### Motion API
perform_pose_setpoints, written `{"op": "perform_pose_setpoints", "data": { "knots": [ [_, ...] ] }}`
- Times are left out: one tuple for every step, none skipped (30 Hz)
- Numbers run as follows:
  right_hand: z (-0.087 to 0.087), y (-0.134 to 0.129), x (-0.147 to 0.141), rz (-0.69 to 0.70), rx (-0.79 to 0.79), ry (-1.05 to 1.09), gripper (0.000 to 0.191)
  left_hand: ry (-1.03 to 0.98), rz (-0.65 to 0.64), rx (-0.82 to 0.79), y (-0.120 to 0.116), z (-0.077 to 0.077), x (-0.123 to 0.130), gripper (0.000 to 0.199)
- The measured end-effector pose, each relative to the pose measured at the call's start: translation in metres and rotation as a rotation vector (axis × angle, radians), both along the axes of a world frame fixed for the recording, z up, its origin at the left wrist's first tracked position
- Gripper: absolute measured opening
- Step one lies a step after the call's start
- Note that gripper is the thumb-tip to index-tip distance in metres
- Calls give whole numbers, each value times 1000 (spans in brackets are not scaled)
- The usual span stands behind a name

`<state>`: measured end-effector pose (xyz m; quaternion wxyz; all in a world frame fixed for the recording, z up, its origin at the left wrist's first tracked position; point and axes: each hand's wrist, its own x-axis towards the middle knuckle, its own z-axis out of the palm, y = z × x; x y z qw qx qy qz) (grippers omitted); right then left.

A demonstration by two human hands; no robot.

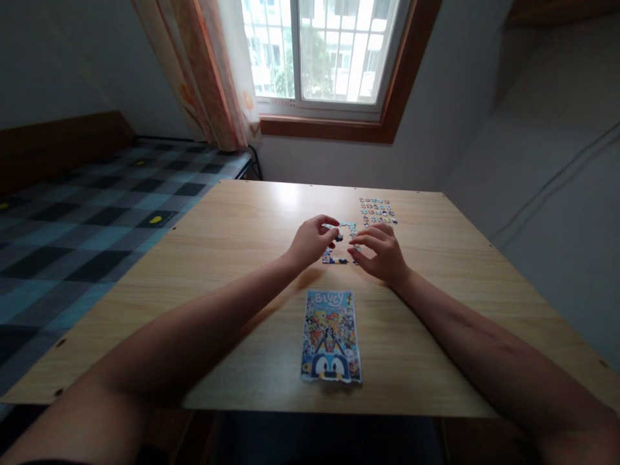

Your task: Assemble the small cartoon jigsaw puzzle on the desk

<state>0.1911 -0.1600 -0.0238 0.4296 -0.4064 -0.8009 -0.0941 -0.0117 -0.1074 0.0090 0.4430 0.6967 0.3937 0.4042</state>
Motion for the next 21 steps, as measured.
{"op": "perform_pose_setpoints", "data": {
  "knots": [
    [1,-2,0,13,8,-20,9,-25,12,21,-2,-4,2,10],
    [2,-4,-1,25,17,-43,11,-46,24,45,-5,-7,4,10],
    [3,-5,-2,34,25,-67,12,-64,33,73,-8,-10,6,10],
    [4,-6,-2,37,35,-88,12,-77,38,104,-11,-13,8,10],
    [4,-6,-3,37,45,-106,11,-88,36,136,-15,-15,9,10],
    [4,-6,-4,34,57,-118,10,-97,28,161,-18,-16,10,10],
    [4,-5,-4,32,66,-125,10,-105,17,177,-21,-17,11,11],
    [4,-5,-5,30,73,-129,9,-112,6,184,-23,-17,11,11],
    [4,-4,-5,29,79,-131,9,-113,-4,185,-25,-17,11,11],
    [5,-4,-5,27,83,-131,8,-110,-13,182,-26,-17,11,11],
    [5,-4,-5,23,83,-128,8,-105,-18,179,-27,-17,11,11],
    [6,-4,-4,16,80,-120,7,-97,-23,179,-27,-17,10,10],
    [7,-5,-3,8,74,-110,6,-89,-25,182,-26,-18,9,11],
    [8,-5,-3,1,67,-98,6,-80,-28,187,-26,-18,8,11],
    [9,-6,-3,0,60,-88,5,-68,-32,192,-25,-19,7,12],
    [10,-7,-3,3,55,-83,5,-53,-36,201,-25,-20,6,13],
    [11,-7,-3,11,55,-84,5,-35,-40,211,-24,-21,4,13],
    [11,-8,-3,21,58,-91,5,-14,-45,222,-25,-22,3,13],
    [12,-8,-3,32,60,-100,5,9,-48,235,-25,-22,1,14],
    [11,-8,-3,43,59,-110,5,36,-49,253,-25,-23,0,13],
    [11,-7,-3,52,52,-116,5,67,-41,281,-25,-22,-1,13]
  ]
}}
